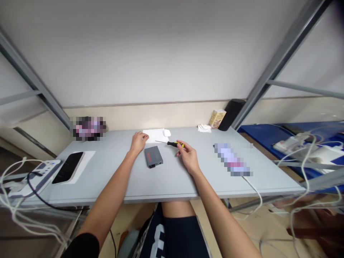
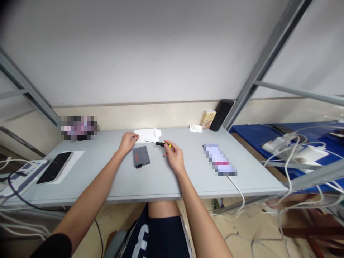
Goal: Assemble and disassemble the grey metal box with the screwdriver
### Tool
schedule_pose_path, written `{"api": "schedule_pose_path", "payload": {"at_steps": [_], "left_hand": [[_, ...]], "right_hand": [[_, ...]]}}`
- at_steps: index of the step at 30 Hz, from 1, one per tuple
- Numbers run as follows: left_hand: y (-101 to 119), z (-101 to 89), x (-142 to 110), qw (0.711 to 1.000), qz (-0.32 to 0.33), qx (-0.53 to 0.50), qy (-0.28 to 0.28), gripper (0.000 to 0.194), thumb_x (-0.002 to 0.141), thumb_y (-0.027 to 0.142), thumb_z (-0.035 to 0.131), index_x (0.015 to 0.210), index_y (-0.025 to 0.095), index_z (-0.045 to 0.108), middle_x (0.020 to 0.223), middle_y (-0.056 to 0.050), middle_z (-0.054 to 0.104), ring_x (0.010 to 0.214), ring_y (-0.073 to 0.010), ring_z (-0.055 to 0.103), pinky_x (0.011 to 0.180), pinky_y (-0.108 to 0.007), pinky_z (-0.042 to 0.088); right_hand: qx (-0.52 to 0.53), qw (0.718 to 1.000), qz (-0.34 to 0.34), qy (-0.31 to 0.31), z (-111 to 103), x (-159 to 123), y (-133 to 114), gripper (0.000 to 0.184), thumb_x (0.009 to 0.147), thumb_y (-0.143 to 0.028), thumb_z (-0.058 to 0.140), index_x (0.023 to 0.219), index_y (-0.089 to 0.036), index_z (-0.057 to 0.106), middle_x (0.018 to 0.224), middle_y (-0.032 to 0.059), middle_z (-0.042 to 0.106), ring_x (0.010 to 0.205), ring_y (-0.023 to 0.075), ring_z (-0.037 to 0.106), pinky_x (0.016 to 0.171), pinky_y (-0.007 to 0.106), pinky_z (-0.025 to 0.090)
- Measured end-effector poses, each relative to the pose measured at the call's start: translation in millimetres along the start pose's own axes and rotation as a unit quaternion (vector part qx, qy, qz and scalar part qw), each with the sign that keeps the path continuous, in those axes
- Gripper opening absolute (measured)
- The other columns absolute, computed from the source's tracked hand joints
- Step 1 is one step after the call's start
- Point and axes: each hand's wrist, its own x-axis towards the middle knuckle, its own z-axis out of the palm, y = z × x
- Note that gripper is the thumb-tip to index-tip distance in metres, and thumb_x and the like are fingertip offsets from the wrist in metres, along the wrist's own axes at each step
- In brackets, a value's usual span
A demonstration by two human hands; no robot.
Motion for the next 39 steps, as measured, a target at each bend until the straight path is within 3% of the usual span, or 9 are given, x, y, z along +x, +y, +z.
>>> {"api": "schedule_pose_path", "payload": {"at_steps": [17, 24, 26, 29, 31, 36, 39], "left_hand": [[1, 4.7, -7, 0.999, 0.026, 0.018, -0.016, 0.018, 0.096, 0.034, 0.066, 0.094, 0.025, 0.082, 0.103, -0.009, 0.073, 0.107, -0.0297, 0.058, 0.099, -0.042, 0.045], [17, -10.6, -10, 0.999, 0.043, -0.010, 0.024, 0.028, 0.101, 0.031, 0.054, 0.095, 0.023, 0.080, 0.101, -0.010, 0.071, 0.105, -0.0274, 0.061, 0.101, -0.041, 0.047], [24, -20.3, -13, 0.995, 0.076, -0.067, -0.027, 0.025, 0.098, 0.031, 0.056, 0.098, 0.023, 0.080, 0.100, -0.008, 0.072, 0.099, -0.0240, 0.065, 0.096, -0.036, 0.050], [35, -34.8, -20, 0.966, 0.086, -0.129, -0.207, 0.028, 0.094, 0.043, 0.064, 0.111, 0.027, 0.080, 0.100, -0.005, 0.075, 0.085, -0.0199, 0.068, 0.079, -0.029, 0.053], [40, -41.5, -23, 0.947, 0.088, -0.143, -0.272, 0.035, 0.084, 0.043, 0.076, 0.117, 0.030, 0.080, 0.108, -0.004, 0.076, 0.090, -0.0205, 0.069, 0.078, -0.027, 0.054], [44, -42.4, -24, 0.934, 0.047, -0.166, -0.312, 0.035, 0.077, 0.049, 0.082, 0.105, 0.029, 0.081, 0.099, -0.004, 0.073, 0.086, -0.0216, 0.068, 0.075, -0.027, 0.054], [46, -32.6, -25, 0.941, 0.034, -0.152, -0.300, 0.034, 0.078, 0.052, 0.081, 0.100, 0.026, 0.078, 0.090, -0.002, 0.067, 0.080, -0.0205, 0.065, 0.071, -0.028, 0.052]], "right_hand": [[-0.010, 1.000, -0.002, 0.001, 2, -2, -4, 0.066, 0.083, -0.071, 0.071, 0.120, -0.016, 0.077, 0.057, -0.0013, 0.059, 0.057, 0.0174, 0.056, 0.061, 0.030, 0.043], [0.049, 0.996, 0.027, 0.074, 3, 9, 1, 0.064, 0.084, -0.079, 0.061, 0.101, -0.018, 0.073, 0.083, 0.0063, 0.075, 0.051, 0.0133, 0.054, 0.054, 0.030, 0.043], [0.064, 0.992, 0.054, 0.096, 5, 20, 4, 0.064, 0.085, -0.079, 0.059, 0.097, -0.018, 0.071, 0.076, 0.0051, 0.072, 0.046, 0.0132, 0.050, 0.047, 0.030, 0.037], [0.086, 0.984, 0.080, 0.133, 12, 45, 9, 0.060, 0.085, -0.079, 0.057, 0.091, -0.019, 0.068, 0.064, 0.0015, 0.064, 0.044, 0.0130, 0.044, 0.042, 0.030, 0.032], [0.107, 0.980, 0.081, 0.144, 16, 64, 11, 0.058, 0.085, -0.077, 0.059, 0.089, -0.020, 0.067, 0.061, 0.0004, 0.060, 0.044, 0.0128, 0.044, 0.042, 0.029, 0.032], [0.120, 0.982, 0.075, 0.128, 20, 90, 15, 0.058, 0.085, -0.077, 0.058, 0.089, -0.020, 0.066, 0.063, 0.0014, 0.062, 0.045, 0.0127, 0.044, 0.042, 0.029, 0.032], [0.131, 0.981, 0.066, 0.124, 17, 90, 17, 0.059, 0.086, -0.078, 0.056, 0.090, -0.020, 0.066, 0.060, -0.0003, 0.060, 0.046, 0.0131, 0.044, 0.045, 0.029, 0.032]]}}
